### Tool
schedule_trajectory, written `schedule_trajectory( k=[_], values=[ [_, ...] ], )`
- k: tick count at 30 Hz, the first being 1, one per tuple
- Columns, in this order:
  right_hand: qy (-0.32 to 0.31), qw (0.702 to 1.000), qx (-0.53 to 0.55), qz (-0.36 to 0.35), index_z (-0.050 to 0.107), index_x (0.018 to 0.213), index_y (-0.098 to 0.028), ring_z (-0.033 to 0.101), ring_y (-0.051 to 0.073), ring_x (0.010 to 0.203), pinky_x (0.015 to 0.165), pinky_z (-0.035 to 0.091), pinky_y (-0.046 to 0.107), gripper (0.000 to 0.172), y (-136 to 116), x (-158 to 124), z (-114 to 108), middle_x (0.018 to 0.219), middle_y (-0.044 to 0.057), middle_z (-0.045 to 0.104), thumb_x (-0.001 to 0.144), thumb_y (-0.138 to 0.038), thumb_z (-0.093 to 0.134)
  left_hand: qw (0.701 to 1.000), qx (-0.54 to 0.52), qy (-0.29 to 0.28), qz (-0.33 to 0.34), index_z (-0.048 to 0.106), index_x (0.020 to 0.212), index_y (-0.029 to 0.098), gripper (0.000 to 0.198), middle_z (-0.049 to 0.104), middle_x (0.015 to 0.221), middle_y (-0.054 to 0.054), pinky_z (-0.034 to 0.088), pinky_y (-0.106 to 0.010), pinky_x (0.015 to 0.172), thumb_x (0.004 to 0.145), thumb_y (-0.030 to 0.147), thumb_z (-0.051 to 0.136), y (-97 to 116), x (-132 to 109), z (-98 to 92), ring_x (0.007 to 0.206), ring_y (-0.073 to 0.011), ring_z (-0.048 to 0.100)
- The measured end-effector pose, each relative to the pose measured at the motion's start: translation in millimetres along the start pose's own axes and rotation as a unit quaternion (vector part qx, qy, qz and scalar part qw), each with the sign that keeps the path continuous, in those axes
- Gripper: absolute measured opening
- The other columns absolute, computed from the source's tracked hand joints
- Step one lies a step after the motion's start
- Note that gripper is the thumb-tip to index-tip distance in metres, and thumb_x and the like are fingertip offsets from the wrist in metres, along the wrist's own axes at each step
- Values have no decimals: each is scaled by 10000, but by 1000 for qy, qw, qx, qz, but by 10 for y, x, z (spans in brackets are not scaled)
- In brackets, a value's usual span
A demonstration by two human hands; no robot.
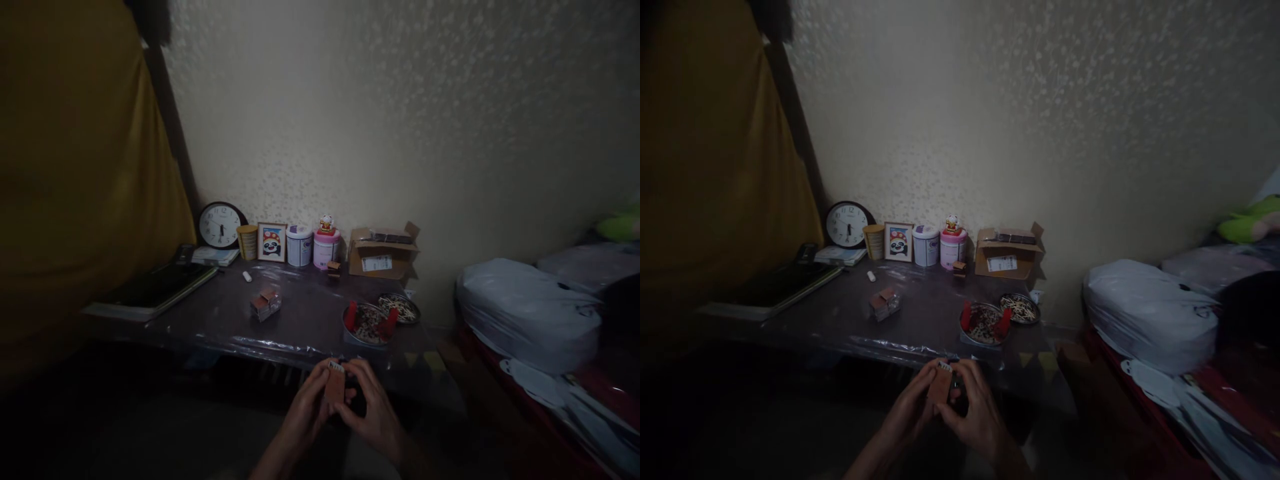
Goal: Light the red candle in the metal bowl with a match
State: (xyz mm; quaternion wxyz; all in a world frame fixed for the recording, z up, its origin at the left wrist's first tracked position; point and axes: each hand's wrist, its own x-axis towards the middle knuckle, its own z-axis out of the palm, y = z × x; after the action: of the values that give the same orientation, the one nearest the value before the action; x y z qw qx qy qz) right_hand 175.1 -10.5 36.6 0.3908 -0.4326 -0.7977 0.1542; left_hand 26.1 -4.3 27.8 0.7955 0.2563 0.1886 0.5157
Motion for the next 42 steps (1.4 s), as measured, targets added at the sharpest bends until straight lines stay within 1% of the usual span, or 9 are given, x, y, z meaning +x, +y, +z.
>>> schedule_trajectory(
  k=[12, 19, 23, 26, 29, 33, 35, 39, 42],
  values=[
    [28, 999, -25, -30, 487, 1057, -216, 537, 224, 1005, 909, 440, 358, 358, 5, -17, -25, 1032, 70, 543, 716, -200, 594, 999, 41, 25, 2, 592, 972, 184, 263, 674, 920, -70, 454, -286, 637, 769, 351, 610, -9, -11, 64, 716, -209, 664],
    [14, 1000, 4, -16, 502, 974, -221, 539, 196, 904, 794, 465, 306, 286, -7, -22, -29, 963, 44, 525, 711, -167, 601, 993, 114, 41, 13, 618, 878, 195, 234, 679, 862, -41, 427, -260, 614, 746, 388, 617, 35, -37, 114, 739, -208, 641],
    [22, 1000, 14, 1, 511, 965, -217, 543, 185, 864, 770, 470, 295, 269, 11, -14, -34, 952, 41, 533, 718, -185, 612, 980, 188, 50, 45, 636, 944, 195, 283, 683, 882, -41, 430, -298, 728, 735, 385, 630, 101, -52, 105, 852, -238, 612],
    [34, 999, 28, 11, 525, 956, -217, 547, 187, 874, 786, 469, 303, 233, 22, -5, -54, 951, 41, 545, 735, -199, 599, 964, 253, 17, 85, 610, 1084, 217, 389, 665, 1013, -40, 388, -310, 872, 712, 312, 672, 147, -77, 76, 1004, -245, 558],
    [36, 995, 85, 36, 540, 970, -222, 560, 194, 936, 818, 476, 315, 233, 24, 7, -76, 985, 45, 564, 746, -218, 603, 958, 272, -8, 92, 594, 1117, 222, 432, 665, 1032, -48, 391, -304, 873, 698, 256, 693, 159, -83, 26, 1002, -238, 559],
    [65, 965, 231, 107, 536, 1028, -215, 612, 210, 961, 838, 496, 351, 306, 86, 35, -101, 1007, 70, 630, 753, -311, 630, 977, 193, 39, 86, 623, 1049, 192, 363, 684, 958, -63, 428, -286, 787, 700, 262, 695, 124, -28, -45, 868, -203, 604],
    [97, 943, 280, 152, 565, 978, -201, 645, 224, 913, 820, 507, 370, 298, 148, 56, -105, 952, 82, 674, 747, -371, 644, 988, 126, 50, 75, 630, 1024, 181, 351, 695, 937, -72, 441, -296, 769, 692, 269, 702, 103, 9, -57, 822, -197, 623],
    [181, 897, 332, 228, 647, 828, -176, 680, 239, 808, 785, 522, 389, 282, 226, 100, -84, 833, 77, 717, 702, -426, 682, 995, 32, 40, 82, 660, 932, 164, 296, 703, 966, -83, 433, -312, 851, 655, 233, 738, 80, 62, -43, 894, -204, 632],
    [211, 876, 358, 244, 683, 778, -178, 682, 228, 769, 766, 532, 365, 253, 181, 127, -71, 784, 56, 724, 676, -408, 701, 995, 13, 48, 89, 670, 905, 165, 270, 705, 970, -79, 427, -323, 893, 653, 229, 742, 71, 83, -45, 936, -202, 624]
  ],
)
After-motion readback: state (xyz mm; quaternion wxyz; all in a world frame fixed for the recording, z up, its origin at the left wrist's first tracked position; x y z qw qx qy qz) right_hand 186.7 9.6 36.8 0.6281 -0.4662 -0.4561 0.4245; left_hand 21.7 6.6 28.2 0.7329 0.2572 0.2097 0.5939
